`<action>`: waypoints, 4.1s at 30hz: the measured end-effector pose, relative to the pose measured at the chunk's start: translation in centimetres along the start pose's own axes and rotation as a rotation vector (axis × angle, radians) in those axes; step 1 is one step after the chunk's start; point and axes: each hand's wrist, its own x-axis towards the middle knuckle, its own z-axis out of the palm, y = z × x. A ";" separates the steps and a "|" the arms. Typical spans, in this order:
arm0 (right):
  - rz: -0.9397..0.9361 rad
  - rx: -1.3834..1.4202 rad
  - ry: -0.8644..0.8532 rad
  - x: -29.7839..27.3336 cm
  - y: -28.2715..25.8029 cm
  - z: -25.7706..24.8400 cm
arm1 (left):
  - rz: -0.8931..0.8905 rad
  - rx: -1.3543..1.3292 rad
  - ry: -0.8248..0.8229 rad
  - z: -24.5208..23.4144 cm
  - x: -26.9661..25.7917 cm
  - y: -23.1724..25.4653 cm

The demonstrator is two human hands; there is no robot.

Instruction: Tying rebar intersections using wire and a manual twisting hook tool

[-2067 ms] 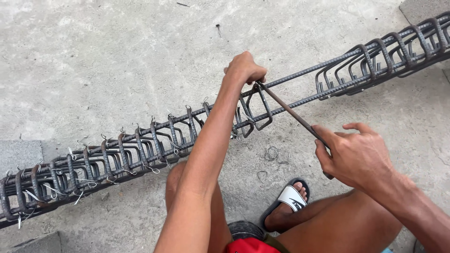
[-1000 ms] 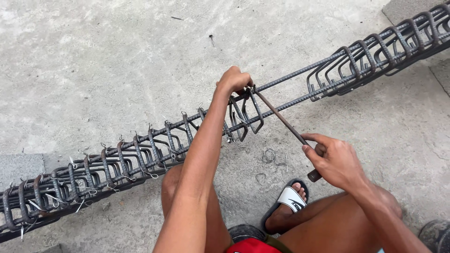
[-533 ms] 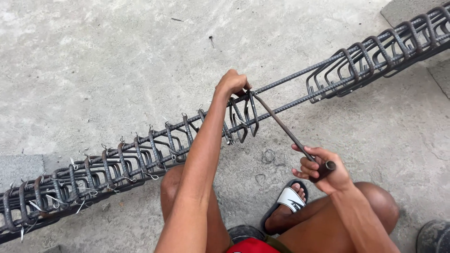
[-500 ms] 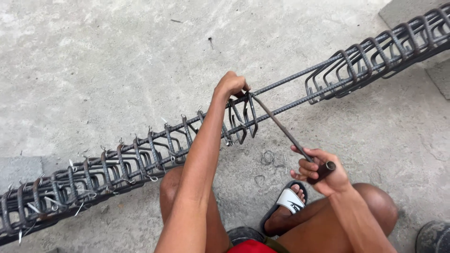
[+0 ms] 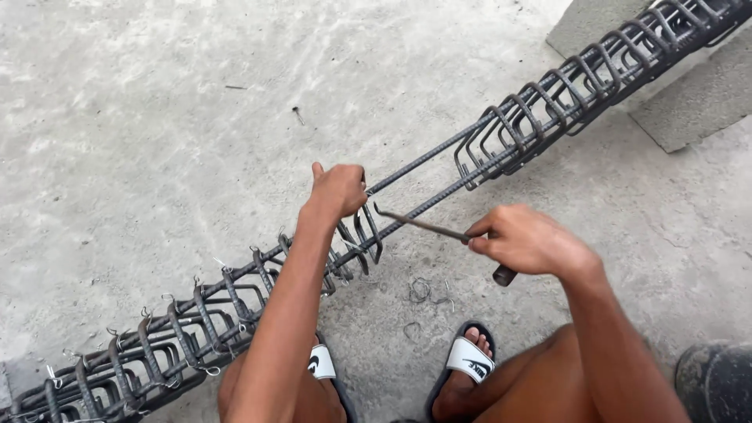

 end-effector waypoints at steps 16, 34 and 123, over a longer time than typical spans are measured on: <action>-0.111 0.189 -0.034 2.6 1.9 1.4 | 0.214 0.268 0.209 0.2 -0.1 1.1; -0.030 0.124 0.100 -0.7 0.7 1.7 | 0.152 0.011 0.182 -2.7 -0.8 1.2; -0.321 0.400 0.449 6.6 -2.3 17.1 | -0.013 -0.282 0.515 -6.9 -17.6 -1.4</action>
